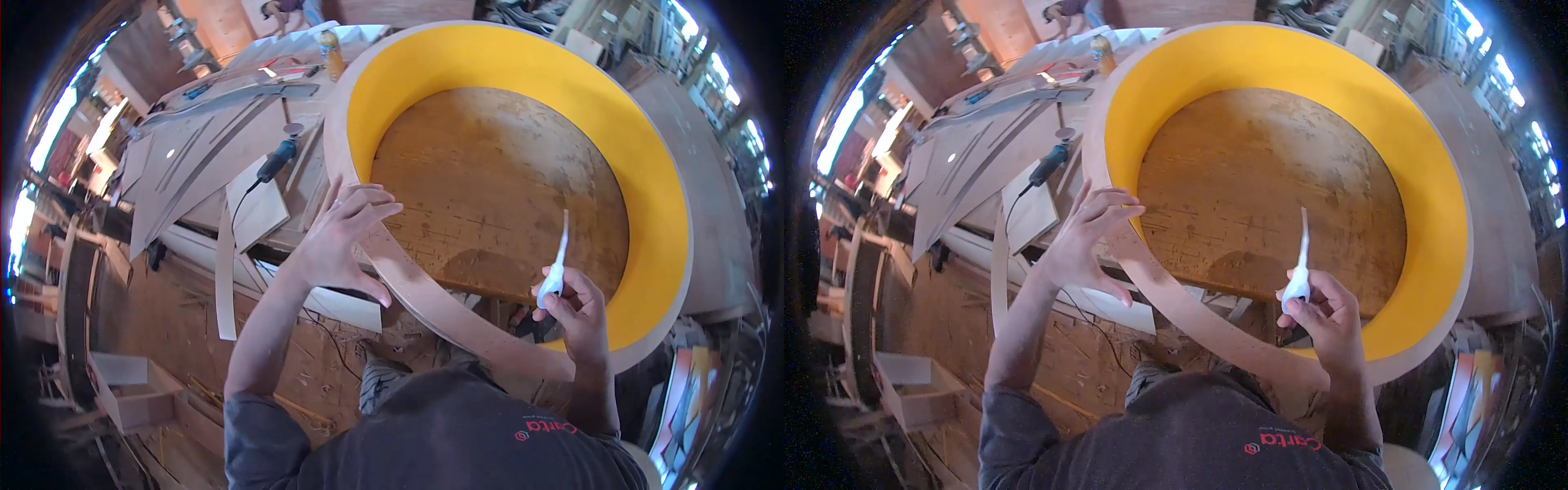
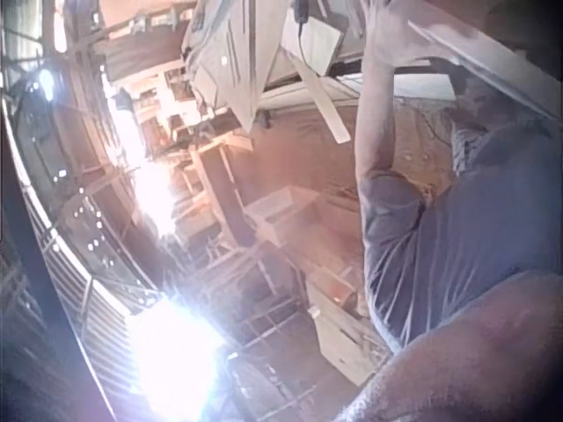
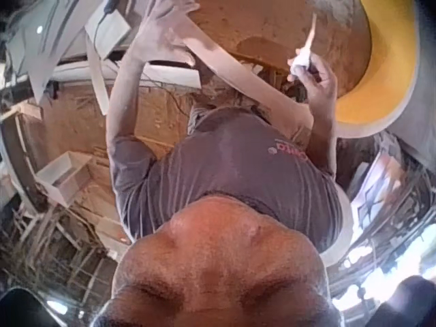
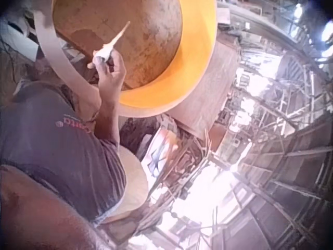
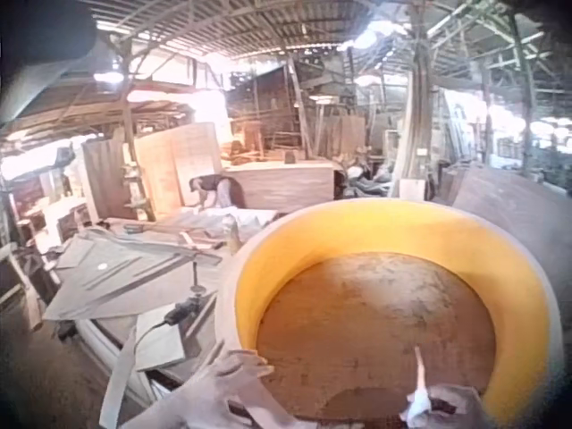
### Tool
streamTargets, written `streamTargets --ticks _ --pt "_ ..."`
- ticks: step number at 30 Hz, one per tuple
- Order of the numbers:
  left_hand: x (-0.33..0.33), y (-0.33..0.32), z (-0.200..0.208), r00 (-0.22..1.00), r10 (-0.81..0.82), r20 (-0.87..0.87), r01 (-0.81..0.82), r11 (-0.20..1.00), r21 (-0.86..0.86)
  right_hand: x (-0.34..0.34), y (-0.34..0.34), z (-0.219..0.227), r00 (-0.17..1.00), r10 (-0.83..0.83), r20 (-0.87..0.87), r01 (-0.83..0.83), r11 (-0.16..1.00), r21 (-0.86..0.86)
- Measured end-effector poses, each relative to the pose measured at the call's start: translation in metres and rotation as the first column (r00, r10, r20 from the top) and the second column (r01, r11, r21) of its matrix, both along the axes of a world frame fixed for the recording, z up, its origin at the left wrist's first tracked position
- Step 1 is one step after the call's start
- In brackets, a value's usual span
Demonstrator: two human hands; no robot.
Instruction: The person uses a hand-held power sander on the exterior of a large circular wooden frame, applies adhesive to a strip of wood veneer, and presses the veneer into place on the frame before smoothing a large wooden board by hand.
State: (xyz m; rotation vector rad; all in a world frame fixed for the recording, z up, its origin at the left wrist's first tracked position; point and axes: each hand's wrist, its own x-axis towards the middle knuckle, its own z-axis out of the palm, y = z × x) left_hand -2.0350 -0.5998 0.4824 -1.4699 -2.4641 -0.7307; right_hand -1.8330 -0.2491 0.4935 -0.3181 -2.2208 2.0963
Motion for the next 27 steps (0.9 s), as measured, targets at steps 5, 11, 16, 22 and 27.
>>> streamTargets --ticks 5,11,16,22,27 --pt "-0.056 -0.004 -0.023 0.959 -0.254 0.129 0.269 0.956 -0.117 -0.004 -0.050 -0.015 0.993 -0.114 0.033 0.116 0.992 -0.043" --pt "-0.085 0.001 -0.043 0.903 -0.414 0.116 0.418 0.908 -0.012 -0.004 -0.106 -0.026 0.980 -0.174 0.101 0.165 0.982 0.089" --pt "-0.088 -0.003 -0.043 0.914 -0.383 0.133 0.385 0.923 0.012 -0.030 -0.130 -0.019 0.990 -0.139 0.007 0.128 0.929 0.347" --pt "-0.090 -0.003 -0.042 0.911 -0.369 0.187 0.371 0.928 0.022 -0.061 -0.145 -0.023 0.987 -0.048 -0.154 0.131 0.797 0.589" --pt "-0.088 -0.001 -0.037 0.911 -0.360 0.201 0.357 0.933 0.051 -0.068 -0.152 -0.026 0.978 -0.053 -0.203 0.166 0.787 0.595"
